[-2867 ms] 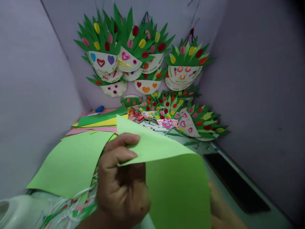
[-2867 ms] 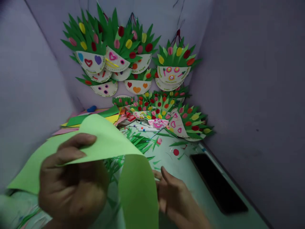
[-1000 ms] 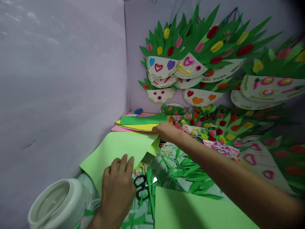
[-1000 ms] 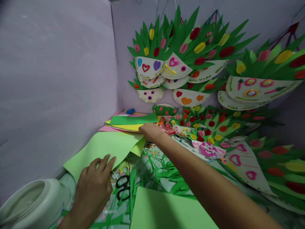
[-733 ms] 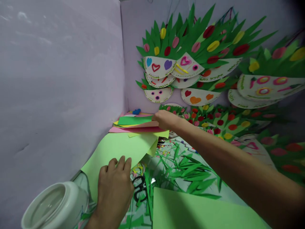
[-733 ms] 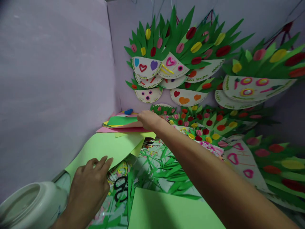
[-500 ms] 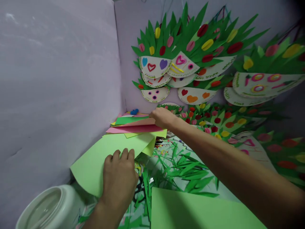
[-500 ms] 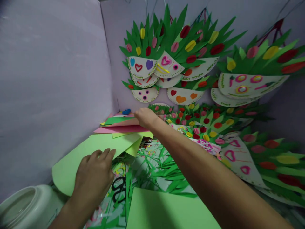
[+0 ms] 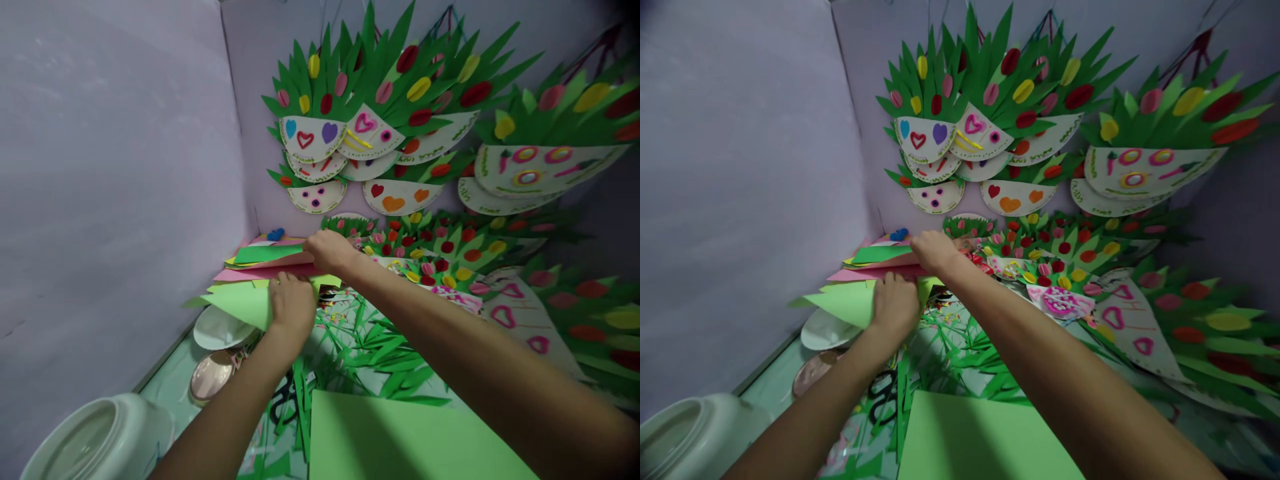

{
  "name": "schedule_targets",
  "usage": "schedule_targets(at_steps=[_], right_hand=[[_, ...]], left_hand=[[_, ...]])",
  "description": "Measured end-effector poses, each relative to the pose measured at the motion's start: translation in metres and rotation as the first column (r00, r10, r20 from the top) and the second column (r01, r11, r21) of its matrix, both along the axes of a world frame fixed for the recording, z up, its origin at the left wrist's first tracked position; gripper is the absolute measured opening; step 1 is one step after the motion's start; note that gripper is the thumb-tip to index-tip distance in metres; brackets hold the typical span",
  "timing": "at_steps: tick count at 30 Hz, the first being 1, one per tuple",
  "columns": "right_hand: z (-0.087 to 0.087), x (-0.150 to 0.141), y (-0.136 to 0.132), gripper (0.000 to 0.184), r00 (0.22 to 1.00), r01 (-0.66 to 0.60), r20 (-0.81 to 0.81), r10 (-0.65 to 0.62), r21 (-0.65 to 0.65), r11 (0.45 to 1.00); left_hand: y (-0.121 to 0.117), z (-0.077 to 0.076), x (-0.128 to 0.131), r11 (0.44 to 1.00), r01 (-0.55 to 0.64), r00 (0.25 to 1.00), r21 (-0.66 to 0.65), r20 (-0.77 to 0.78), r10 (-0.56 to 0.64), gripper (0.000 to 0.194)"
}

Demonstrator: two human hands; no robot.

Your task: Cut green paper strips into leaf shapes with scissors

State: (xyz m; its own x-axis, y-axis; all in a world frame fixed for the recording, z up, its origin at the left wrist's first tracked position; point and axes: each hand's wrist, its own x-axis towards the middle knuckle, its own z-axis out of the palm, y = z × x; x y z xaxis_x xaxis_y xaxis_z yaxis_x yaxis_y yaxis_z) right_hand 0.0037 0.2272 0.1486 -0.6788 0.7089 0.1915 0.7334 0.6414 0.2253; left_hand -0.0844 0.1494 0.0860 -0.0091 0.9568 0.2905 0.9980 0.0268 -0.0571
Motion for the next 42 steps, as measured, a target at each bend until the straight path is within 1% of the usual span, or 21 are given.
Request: schedule_targets(at_steps=[3,5,8,11,12,14,15,18,20,21,22,23,25,27,29,30,32,34,37,39,42], right_hand=[[-0.005,0.001,-0.003,0.022,1.000,-0.016,-0.005,0.016,-0.006,1.000],[-0.010,0.003,-0.007,0.020,1.000,-0.027,-0.002,0.027,-0.028,0.999],[-0.020,0.011,-0.019,0.018,0.999,-0.041,0.021,0.044,-0.118,0.992],[-0.029,0.031,-0.040,0.023,0.998,-0.053,0.021,0.059,-0.221,0.974],[-0.031,0.041,-0.050,0.026,0.998,-0.056,-0.012,0.055,-0.225,0.973],[-0.034,0.066,-0.073,0.033,0.995,0.005,-0.100,-0.027,-0.207,0.978],[-0.035,0.082,-0.088,0.035,0.984,0.073,-0.143,-0.104,-0.207,0.976],[-0.041,0.134,-0.144,0.032,0.920,0.271,-0.204,-0.334,-0.284,0.920],[-0.052,0.166,-0.185,0.028,0.862,0.349,-0.250,-0.441,-0.337,0.874],[-0.059,0.179,-0.206,0.027,0.831,0.373,-0.282,-0.479,-0.357,0.857],[-0.067,0.189,-0.225,0.027,0.810,0.374,-0.308,-0.499,-0.383,0.845],[-0.075,0.196,-0.244,0.027,0.785,0.378,-0.342,-0.516,-0.395,0.837],[-0.092,0.205,-0.277,0.029,0.755,0.404,-0.364,-0.546,-0.397,0.824],[-0.106,0.208,-0.304,0.030,0.668,0.511,-0.367,-0.647,-0.405,0.758],[-0.117,0.211,-0.326,0.032,0.570,0.598,-0.369,-0.734,-0.426,0.679],[-0.121,0.212,-0.336,0.035,0.538,0.621,-0.360,-0.763,-0.443,0.647],[-0.127,0.214,-0.351,0.042,0.514,0.624,-0.338,-0.788,-0.482,0.615],[-0.129,0.214,-0.361,0.049,0.523,0.600,-0.311,-0.794,-0.527,0.602],[-0.129,0.213,-0.366,0.061,0.582,0.539,-0.261,-0.771,-0.586,0.605],[-0.130,0.212,-0.366,0.070,0.663,0.479,-0.237,-0.710,-0.594,0.646],[-0.139,0.206,-0.366,0.078,0.805,0.354,-0.203,-0.558,-0.590,0.725]], left_hand=[[0.012,-0.005,0.002,1.000,0.018,1.000,0.018,-0.005,-0.018,0.029],[0.008,-0.007,0.002,0.999,0.049,0.999,0.019,-0.007,-0.049,0.032],[-0.014,-0.006,0.006,0.992,0.125,0.992,-0.001,0.006,-0.125,0.043],[-0.043,-0.003,0.010,0.973,0.226,0.974,-0.050,0.036,-0.224,0.037],[-0.053,-0.002,0.011,0.962,0.267,0.963,-0.056,0.035,-0.265,0.034],[-0.072,-0.006,0.011,0.945,0.317,0.948,-0.075,0.065,-0.313,0.031],[-0.083,-0.010,0.010,0.919,0.378,0.924,-0.109,0.105,-0.368,0.031],[-0.121,-0.029,0.012,0.848,0.523,0.841,-0.081,0.210,-0.499,0.030],[-0.148,-0.044,0.019,0.762,0.646,0.751,-0.055,0.227,-0.620,0.032],[-0.161,-0.051,0.023,0.709,0.704,0.698,-0.043,0.224,-0.680,0.034],[-0.172,-0.057,0.029,0.675,0.737,0.666,-0.040,0.219,-0.713,0.036],[-0.183,-0.063,0.036,0.648,0.760,0.643,-0.058,0.211,-0.736,0.040],[-0.200,-0.072,0.049,0.647,0.758,0.649,-0.085,0.197,-0.734,0.049],[-0.212,-0.080,0.058,0.632,0.761,0.648,-0.143,0.206,-0.733,0.065],[-0.223,-0.086,0.063,0.598,0.768,0.639,-0.228,0.225,-0.735,0.079],[-0.227,-0.088,0.064,0.586,0.762,0.644,-0.274,0.227,-0.731,0.081],[-0.234,-0.090,0.065,0.578,0.734,0.666,-0.357,0.208,-0.717,0.074],[-0.237,-0.089,0.065,0.585,0.702,0.687,-0.406,0.170,-0.706,0.066],[-0.238,-0.086,0.066,0.566,0.703,0.670,-0.430,0.135,-0.730,0.067],[-0.238,-0.087,0.065,0.554,0.727,0.645,-0.407,0.127,-0.753,0.070],[-0.238,-0.092,0.061,0.567,0.756,0.626,-0.328,0.104,-0.773,0.069]])
